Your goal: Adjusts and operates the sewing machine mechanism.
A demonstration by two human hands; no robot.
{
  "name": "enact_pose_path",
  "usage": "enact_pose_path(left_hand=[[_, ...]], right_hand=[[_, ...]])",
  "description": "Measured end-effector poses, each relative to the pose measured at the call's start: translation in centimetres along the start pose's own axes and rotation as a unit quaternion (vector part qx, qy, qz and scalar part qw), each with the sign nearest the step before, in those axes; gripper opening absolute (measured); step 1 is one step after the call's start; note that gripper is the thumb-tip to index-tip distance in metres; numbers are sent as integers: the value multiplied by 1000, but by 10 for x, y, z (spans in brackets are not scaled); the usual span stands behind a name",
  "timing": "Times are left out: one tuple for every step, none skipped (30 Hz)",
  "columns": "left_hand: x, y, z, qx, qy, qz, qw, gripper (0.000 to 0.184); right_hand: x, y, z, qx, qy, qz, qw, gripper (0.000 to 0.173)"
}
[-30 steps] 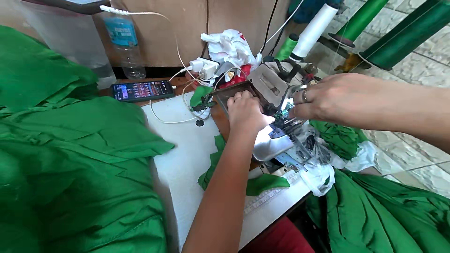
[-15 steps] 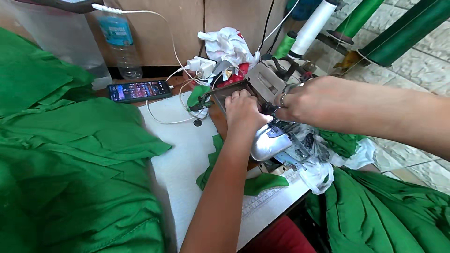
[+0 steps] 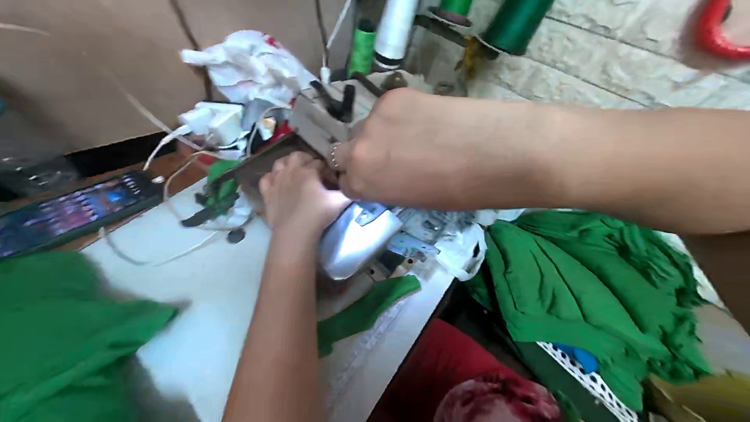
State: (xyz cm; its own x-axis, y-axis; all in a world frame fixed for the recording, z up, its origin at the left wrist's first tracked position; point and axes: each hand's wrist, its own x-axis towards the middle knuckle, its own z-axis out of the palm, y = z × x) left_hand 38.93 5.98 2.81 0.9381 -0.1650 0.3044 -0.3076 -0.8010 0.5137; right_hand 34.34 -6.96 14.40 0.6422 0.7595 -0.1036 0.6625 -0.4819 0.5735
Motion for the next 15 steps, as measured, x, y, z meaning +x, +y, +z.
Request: enact_pose_path(left_hand=[[1,1,-1,2,-1,-6,1000,44],[2,1,-1,6,-5,-14,1000,44],[4,-1,0,9,-7,-16,1000,45],[6,-4,1,13,-13,-20,1000,48],[7,-7,3,15,-12,-19,1000,49],[8,-10,4,16,-10,-18,1000,50],[8,-11,5,18,-9,-18,1000,51],[7,-10,5,20,-7,-17,1000,52],[6,-9,5,24,-4,-18,1000,51],[5,-8,5,27,1,-21,999,51],[5,-7,4,28,5,-26,999,50],[4,-7,3,29,4,-30,999,50],[4,-6,3,31,1,-36,999,50],[5,-6,3,30,-1,-38,999,49],[5,-6,3,29,-7,-42,999,49]], right_hand=[[-12,2,-27,5,-59,-21,998,26],[-22,9,-28,13,-40,-56,998,18],[-32,15,-23,33,-24,-66,997,16],[-43,20,-16,56,-11,-63,996,16],[-54,26,-7,81,-2,-58,995,15],[-65,32,3,108,13,-52,993,13],[-77,38,13,141,18,-40,989,10],[-88,45,21,179,8,-23,984,8],[-99,51,31,216,0,-8,976,10],[-110,58,43,254,-1,5,967,13],[-118,64,56,293,-3,19,956,15],[-125,68,74,332,14,29,943,16],[-131,71,94,382,41,42,922,15],[-134,72,115,442,62,58,893,14],[-135,72,133,507,64,86,855,13]])
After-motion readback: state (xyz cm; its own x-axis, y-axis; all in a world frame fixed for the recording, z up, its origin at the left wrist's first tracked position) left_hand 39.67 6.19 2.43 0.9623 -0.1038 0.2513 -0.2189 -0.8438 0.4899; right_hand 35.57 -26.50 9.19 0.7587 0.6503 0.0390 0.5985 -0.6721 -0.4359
